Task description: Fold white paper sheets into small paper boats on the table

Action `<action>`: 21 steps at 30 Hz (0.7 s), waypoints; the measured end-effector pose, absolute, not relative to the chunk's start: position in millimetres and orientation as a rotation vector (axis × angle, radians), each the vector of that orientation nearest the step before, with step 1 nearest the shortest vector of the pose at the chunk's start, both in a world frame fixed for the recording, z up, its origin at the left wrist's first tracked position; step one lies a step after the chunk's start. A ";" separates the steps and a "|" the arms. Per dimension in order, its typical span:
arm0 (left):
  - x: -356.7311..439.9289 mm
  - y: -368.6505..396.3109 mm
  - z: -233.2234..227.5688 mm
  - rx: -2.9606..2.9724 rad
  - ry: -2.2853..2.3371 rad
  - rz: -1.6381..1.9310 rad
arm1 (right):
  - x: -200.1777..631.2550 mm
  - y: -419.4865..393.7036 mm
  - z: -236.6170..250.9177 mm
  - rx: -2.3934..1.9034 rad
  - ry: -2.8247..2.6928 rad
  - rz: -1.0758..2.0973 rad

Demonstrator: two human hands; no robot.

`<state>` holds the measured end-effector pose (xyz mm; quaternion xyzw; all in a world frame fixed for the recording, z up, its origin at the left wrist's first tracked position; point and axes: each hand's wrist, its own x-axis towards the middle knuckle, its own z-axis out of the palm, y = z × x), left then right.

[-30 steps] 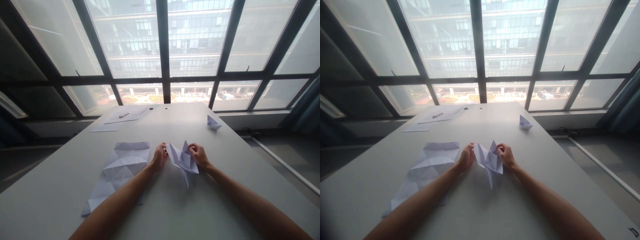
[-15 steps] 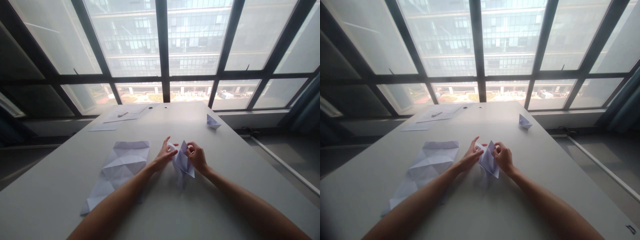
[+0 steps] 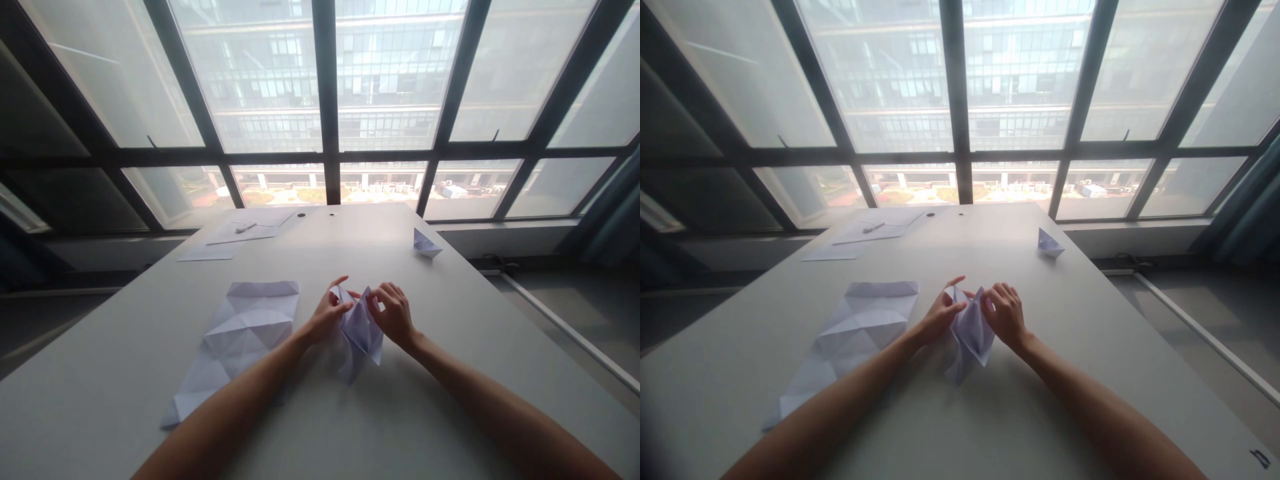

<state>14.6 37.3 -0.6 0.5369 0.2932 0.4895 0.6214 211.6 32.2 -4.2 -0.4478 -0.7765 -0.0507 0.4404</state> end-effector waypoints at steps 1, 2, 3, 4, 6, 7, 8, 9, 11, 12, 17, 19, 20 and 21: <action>14.3 37.1 -0.6 1.247 0.670 1.118 | 211.3 31.8 -3.3 -1.116 -1.937 -0.088; 13.8 37.0 -0.8 1.260 0.663 1.109 | 210.8 31.2 -2.3 -1.121 -1.939 -0.056; 13.2 37.1 -1.2 1.271 0.653 1.099 | 210.1 30.7 -1.4 -1.126 -1.936 -0.031; 12.6 37.2 -1.7 1.279 0.639 1.090 | 209.3 30.2 -0.6 -1.132 -1.927 -0.009; 11.5 37.5 -2.9 1.283 0.604 1.077 | 207.4 30.1 0.0 -1.146 -1.881 0.049; 11.1 37.6 -3.4 1.279 0.588 1.073 | 206.4 30.6 -0.2 -1.151 -1.845 0.096; 10.8 37.7 -3.7 1.273 0.579 1.071 | 205.7 31.6 -0.7 -1.153 -1.801 0.153; 10.6 37.7 -3.9 1.264 0.579 1.069 | 205.4 33.1 -1.3 -1.149 -1.754 0.216; 10.6 37.9 -3.8 1.229 0.604 1.070 | 206.4 37.3 -2.8 -1.127 -1.651 0.374; 10.6 38.1 -3.8 1.195 0.619 1.076 | 207.9 39.9 -3.5 -1.113 -1.591 0.471; 11.1 41.8 -4.3 1.011 0.681 1.169 | 222.6 53.4 -8.8 -1.016 -1.293 0.906; 11.5 43.6 -4.4 0.975 0.719 1.209 | 229.1 58.7 -12.0 -1.000 -1.213 0.988; 11.6 44.4 -4.3 0.955 0.731 1.222 | 232.2 61.3 -13.6 -1.004 -1.178 1.017; 11.7 45.1 -4.2 0.934 0.735 1.231 | 235.2 64.0 -14.9 -1.012 -1.157 1.034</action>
